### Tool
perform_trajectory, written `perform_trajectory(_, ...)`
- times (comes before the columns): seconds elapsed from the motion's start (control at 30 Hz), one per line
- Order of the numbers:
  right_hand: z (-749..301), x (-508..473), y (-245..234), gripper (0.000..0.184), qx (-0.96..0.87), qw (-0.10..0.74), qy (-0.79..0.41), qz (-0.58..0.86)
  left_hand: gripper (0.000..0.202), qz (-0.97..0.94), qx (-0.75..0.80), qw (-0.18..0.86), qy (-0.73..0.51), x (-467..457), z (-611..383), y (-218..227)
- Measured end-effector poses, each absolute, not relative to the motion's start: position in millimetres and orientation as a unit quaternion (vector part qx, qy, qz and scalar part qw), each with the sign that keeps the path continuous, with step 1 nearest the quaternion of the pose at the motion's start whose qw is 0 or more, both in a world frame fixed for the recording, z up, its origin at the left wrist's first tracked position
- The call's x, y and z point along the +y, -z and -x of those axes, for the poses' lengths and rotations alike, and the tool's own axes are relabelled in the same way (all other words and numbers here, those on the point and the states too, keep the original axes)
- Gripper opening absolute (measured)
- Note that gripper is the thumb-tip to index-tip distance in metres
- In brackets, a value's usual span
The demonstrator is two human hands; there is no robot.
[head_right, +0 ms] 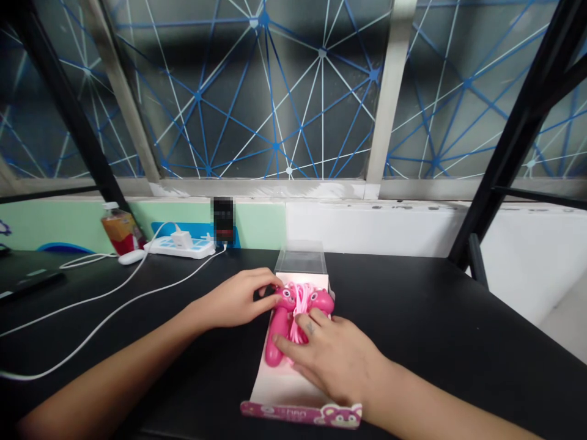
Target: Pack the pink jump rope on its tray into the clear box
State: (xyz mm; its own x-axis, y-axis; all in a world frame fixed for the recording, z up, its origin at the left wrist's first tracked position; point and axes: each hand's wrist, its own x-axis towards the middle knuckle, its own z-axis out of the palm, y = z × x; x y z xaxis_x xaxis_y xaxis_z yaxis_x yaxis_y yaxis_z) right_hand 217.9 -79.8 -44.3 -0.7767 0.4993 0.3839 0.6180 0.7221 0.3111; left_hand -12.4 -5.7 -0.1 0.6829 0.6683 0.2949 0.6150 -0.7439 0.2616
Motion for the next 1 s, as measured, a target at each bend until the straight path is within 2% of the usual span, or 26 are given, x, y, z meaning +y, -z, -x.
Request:
perform_trajectory(0.13,-218.1,-75.9,44.0,0.033,-0.919,0.136,0.205,0.308,0.026,-0.900,0.363,0.050,-0.237,6.9,15.5,3.9)
perform_trajectory(0.4,-222.0,-75.2,45.4,0.036,-0.925,0.114,0.214,0.292,0.050,-0.896,0.372,0.078,-0.231,42.2,17.1,23.4)
perform_trajectory(0.6,-223.4,-74.3,42.3,0.044,-0.933,0.094,0.223,0.267,0.037,-0.893,0.373,0.093,-0.236,46.4,17.1,23.2)
perform_trajectory(0.8,-220.8,-82.0,37.2,0.040,-0.938,0.101,0.214,0.252,0.026,-0.888,0.370,0.092,-0.258,46.9,17.5,20.8)
perform_trajectory(1.0,-219.5,-88.6,32.5,0.032,-0.942,0.123,0.182,0.254,0.043,-0.906,0.336,0.094,-0.239,50.3,19.6,25.8)
